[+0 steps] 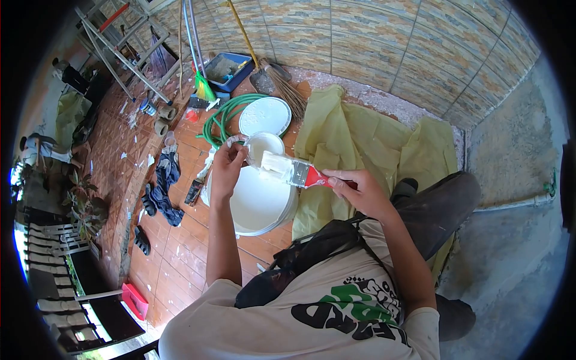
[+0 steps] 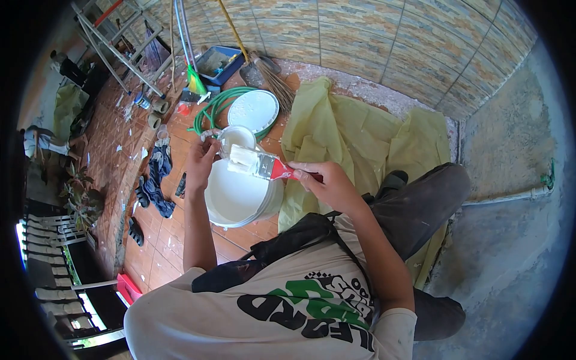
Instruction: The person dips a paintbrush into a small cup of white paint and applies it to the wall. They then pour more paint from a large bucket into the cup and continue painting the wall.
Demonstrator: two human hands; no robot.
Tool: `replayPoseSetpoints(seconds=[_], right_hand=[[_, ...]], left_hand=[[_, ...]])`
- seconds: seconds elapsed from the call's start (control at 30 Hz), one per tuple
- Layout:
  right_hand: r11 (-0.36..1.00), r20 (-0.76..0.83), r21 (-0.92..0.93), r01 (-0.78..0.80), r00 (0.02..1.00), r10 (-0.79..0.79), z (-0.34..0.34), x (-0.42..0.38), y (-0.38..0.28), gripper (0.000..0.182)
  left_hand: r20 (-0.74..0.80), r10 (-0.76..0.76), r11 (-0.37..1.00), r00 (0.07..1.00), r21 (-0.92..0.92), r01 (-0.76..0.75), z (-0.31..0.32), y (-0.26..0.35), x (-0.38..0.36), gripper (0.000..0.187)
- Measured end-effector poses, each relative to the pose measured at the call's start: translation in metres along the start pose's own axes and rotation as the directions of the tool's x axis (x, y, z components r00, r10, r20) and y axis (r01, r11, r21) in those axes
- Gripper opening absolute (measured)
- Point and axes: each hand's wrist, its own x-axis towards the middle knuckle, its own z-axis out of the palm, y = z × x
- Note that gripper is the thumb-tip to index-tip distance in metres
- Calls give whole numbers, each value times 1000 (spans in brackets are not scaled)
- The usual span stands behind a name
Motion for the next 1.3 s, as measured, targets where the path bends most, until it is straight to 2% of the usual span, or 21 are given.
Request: replayPoseSetpoints(seconds=[0.07,0.13,0.17,0.23,0.27,0.33,0.43,0.57,0.67,0.77,0.9,0.97,1.0,1.07,1.1,1.17,1.2,1.27,1.3], right_hand=[[999,2,44,-14,1000,14,-4,0,-2,30],[989,-162,-43,138,976,-143,-8,3,-3,32],[989,-160,-45,139,976,-145,-11,4,-7,32],[881,-201,-454,134,948,-248,-17,3,-27,32],[881,-203,-454,134,947,-249,-16,4,-28,32],[720,-169,-667,192,902,-397,-13,4,-30,31],[653,-138,-713,256,862,-489,-3,6,-25,31],[585,-122,-770,252,843,-524,4,3,-5,35],[540,-88,-809,230,863,-498,1,-2,-1,37],[554,-84,-804,217,880,-467,-3,-5,-1,37],[533,-79,-824,192,892,-444,-7,-7,4,37],[476,-36,-859,188,906,-423,-10,-9,8,36],[475,-36,-860,188,905,-424,-10,-10,11,36],[592,-75,-785,180,922,-380,-10,-10,14,37],[592,-72,-785,184,921,-382,-10,-10,12,37],[697,-163,-712,84,946,-281,-10,-10,8,35],[697,-165,-712,84,945,-282,-10,-8,8,35],[919,-290,-376,123,926,-243,-9,-4,10,31],[919,-292,-375,124,925,-244,-9,-3,10,31]], left_hand=[[-8,-8,1000,1000,-22,7,1,-1,0,20],[-11,-2,1000,1000,27,3,3,0,0,20],[-13,-1,1000,1000,25,1,3,1,0,20],[-18,-33,999,999,21,34,5,4,-2,20],[-17,-32,999,999,22,33,6,5,-2,20],[3,-43,999,999,-21,43,7,7,-2,20],[-13,-64,996,998,-62,63,7,4,0,21],[15,-52,990,999,-129,54,2,1,2,21],[60,-36,993,998,-106,42,-2,0,3,21],[50,-28,997,998,-75,32,-7,0,3,21],[-9,-38,995,999,-96,37,-12,1,3,22],[-27,-36,994,999,-103,33,-17,3,6,22],[-30,-36,990,999,-135,31,-19,6,6,22],[-46,-28,983,999,-181,19,-22,10,6,23],[-49,-26,983,998,-180,16,-23,11,6,23],[-51,-29,984,998,-176,19,-24,13,6,22],[-50,-27,984,998,-176,18,-24,13,7,22],[-27,6,978,1000,-210,-12,-27,12,8,22],[-25,8,978,1000,-209,-13,-28,13,8,22]])
